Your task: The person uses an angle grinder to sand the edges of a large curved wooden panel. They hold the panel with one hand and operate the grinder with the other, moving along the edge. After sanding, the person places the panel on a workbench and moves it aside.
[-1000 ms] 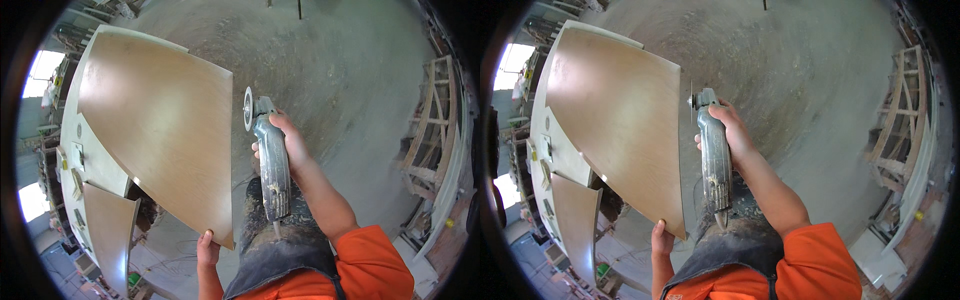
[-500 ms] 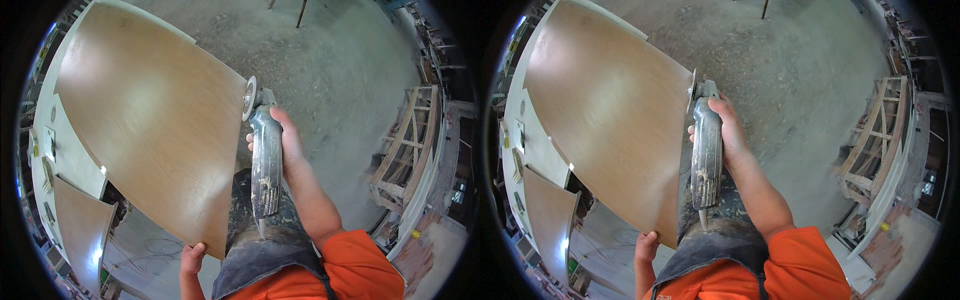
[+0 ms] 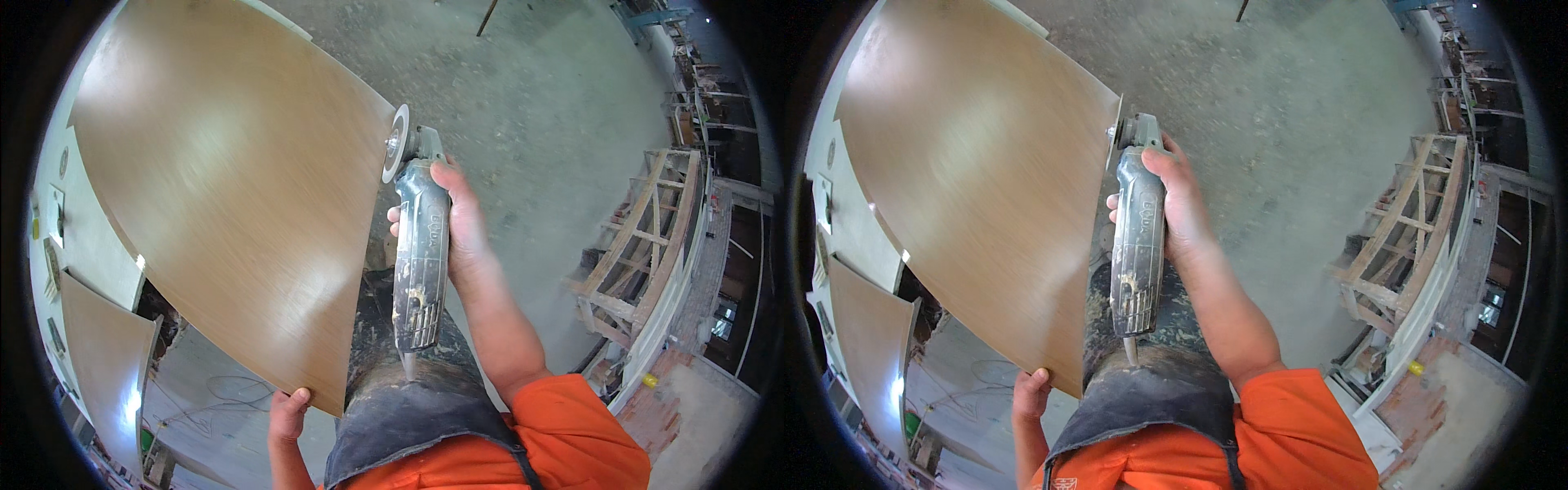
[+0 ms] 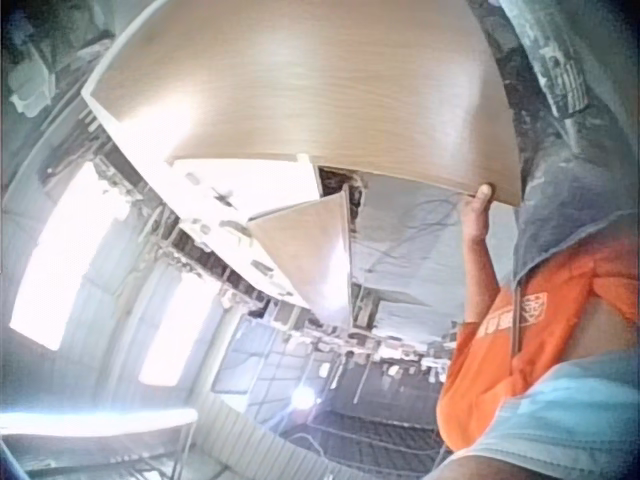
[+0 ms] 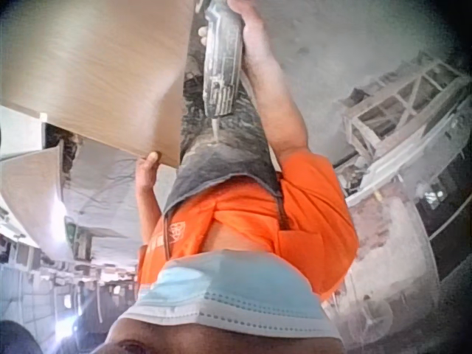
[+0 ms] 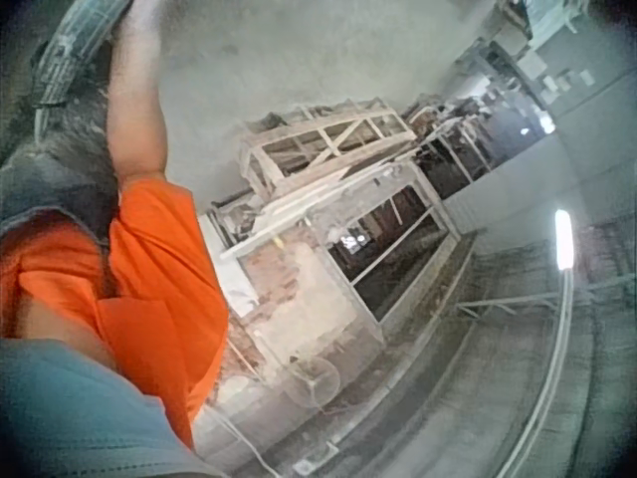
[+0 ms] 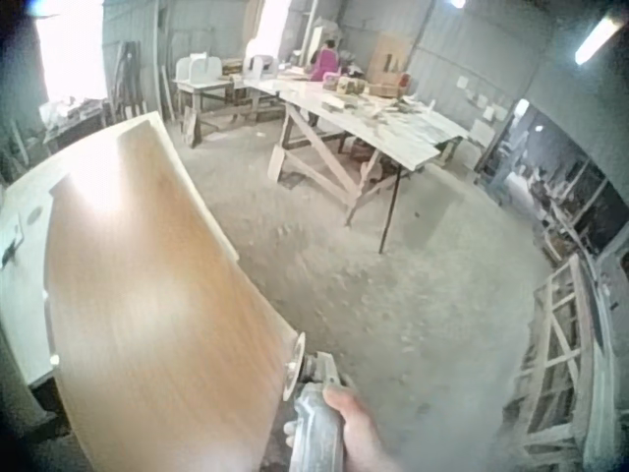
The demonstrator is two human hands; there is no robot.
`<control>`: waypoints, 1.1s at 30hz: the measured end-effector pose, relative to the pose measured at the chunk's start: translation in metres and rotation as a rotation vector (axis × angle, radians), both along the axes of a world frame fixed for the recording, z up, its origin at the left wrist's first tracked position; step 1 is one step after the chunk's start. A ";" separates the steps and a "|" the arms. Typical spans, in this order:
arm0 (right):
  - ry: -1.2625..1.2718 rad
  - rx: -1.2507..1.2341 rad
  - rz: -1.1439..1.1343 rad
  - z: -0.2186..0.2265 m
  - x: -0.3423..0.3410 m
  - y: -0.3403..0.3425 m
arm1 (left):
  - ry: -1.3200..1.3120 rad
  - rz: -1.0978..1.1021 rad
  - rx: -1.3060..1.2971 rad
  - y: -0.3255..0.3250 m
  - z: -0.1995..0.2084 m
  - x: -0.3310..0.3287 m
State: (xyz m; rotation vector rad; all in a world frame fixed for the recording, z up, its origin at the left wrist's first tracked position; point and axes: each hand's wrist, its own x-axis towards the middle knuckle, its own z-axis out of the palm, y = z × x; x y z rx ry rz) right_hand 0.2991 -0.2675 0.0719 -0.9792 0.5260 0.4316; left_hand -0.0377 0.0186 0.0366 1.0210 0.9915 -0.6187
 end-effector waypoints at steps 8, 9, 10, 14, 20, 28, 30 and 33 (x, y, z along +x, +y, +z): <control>0.016 0.046 0.042 0.002 -0.034 0.002 | -0.048 -0.017 0.058 -0.007 0.003 0.007; 0.025 0.047 0.033 0.003 -0.041 0.004 | -0.050 -0.031 0.058 -0.006 0.003 0.007; 0.033 0.048 0.024 0.004 -0.047 0.005 | -0.054 -0.040 0.049 -0.005 0.004 0.009; 0.044 0.102 0.037 0.004 -0.077 0.010 | -0.090 -0.015 0.051 -0.008 0.000 0.007; 0.195 0.222 0.018 0.006 -0.133 0.010 | -0.132 -0.004 0.014 -0.005 -0.004 -0.004; 0.243 0.345 -0.137 -0.021 -0.211 -0.031 | -0.189 0.005 0.070 -0.006 -0.005 -0.014; 0.239 0.328 -0.230 -0.023 -0.231 -0.050 | -0.208 -0.046 0.106 -0.013 -0.003 -0.015; 0.228 0.347 -0.314 -0.039 -0.264 -0.083 | -0.272 -0.170 0.395 -0.037 0.001 -0.027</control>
